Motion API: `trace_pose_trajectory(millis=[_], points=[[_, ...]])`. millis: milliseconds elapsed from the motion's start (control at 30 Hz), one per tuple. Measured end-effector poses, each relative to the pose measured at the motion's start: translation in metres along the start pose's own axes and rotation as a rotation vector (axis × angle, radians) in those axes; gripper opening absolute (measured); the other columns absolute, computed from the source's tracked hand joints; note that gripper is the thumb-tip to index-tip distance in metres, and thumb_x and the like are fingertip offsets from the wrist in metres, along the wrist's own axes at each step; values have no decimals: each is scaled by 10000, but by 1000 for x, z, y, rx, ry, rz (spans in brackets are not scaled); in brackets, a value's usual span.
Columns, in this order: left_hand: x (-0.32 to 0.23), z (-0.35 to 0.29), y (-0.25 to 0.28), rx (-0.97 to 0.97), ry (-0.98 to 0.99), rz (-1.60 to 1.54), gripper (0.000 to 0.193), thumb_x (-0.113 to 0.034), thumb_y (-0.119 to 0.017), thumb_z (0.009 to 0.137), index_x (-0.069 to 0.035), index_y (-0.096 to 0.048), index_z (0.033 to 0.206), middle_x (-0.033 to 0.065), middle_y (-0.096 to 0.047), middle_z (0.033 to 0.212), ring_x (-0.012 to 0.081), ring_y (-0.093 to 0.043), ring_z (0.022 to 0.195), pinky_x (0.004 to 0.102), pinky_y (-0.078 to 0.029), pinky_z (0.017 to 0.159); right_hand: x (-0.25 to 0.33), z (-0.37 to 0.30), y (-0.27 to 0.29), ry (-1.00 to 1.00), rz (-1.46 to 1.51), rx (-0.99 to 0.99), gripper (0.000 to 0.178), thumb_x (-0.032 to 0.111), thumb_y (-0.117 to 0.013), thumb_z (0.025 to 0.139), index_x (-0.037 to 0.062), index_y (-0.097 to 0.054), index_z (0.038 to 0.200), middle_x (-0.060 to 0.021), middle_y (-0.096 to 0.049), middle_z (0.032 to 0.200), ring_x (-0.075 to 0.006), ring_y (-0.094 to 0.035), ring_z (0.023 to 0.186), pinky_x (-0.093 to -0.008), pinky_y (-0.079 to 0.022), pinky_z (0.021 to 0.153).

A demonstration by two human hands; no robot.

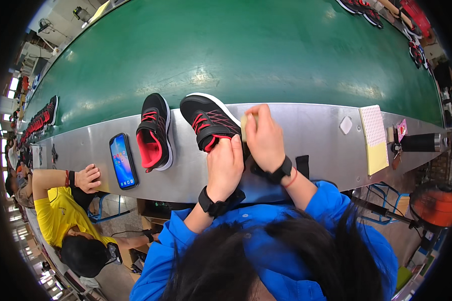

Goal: The person inspects black and red sneakers on a green conveyor belt, picking up pairs, turning them over, and wiping them with a sponge. The person also adjusts the head-mounted camera during the task.

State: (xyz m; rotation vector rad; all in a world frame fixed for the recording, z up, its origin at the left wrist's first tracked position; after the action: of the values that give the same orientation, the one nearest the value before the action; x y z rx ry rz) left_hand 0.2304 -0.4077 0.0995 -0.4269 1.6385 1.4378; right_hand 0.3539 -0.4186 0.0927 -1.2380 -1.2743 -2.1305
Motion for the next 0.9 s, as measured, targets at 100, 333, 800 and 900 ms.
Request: trace_pose_trajectory(millis=[100,333,800,900], points=[[2,-2,-1,-66,-12,-48,337,-224,-472,1003,29,-489,781,214,-540,663,402,-521,614,458,-398,573,3,1,0,50,-28,-11,109,95,-519,914,35,-497,1002,-196,-632,790,-420,-605,714,-505,-459,603],[5,-1,-6,-70,-15,-66,317,-206,-478,989,19,-515,769,235,-570,673,431,-559,639,494,-421,582,13,-29,18,64,-40,16,99,88,-519,908,34,-511,990,-181,-632,781,-391,-619,682,-483,-471,590],[2,2,-2,-39,-28,-92,291,-194,-461,987,27,-544,817,246,-586,714,443,-579,695,500,-439,623,13,-18,14,53,-4,25,104,102,-513,919,37,-497,999,-196,-624,731,-412,-615,691,-492,-468,587],[3,2,-3,-33,-3,-45,324,-208,-458,1002,37,-508,796,215,-542,678,391,-525,628,444,-411,589,-2,6,0,42,-79,-26,111,121,-505,926,35,-493,996,-201,-627,727,-419,-612,684,-502,-468,588]])
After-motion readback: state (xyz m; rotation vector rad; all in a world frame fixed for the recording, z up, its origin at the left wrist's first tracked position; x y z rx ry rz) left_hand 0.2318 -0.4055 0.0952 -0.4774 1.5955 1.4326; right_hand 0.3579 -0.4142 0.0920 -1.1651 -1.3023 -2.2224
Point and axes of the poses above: each hand's wrist, its own z-axis towards the middle knuckle, its own y-axis out of the back of the hand, x = y × z, the point moved 1 cm from there along z, towards the middle knuckle
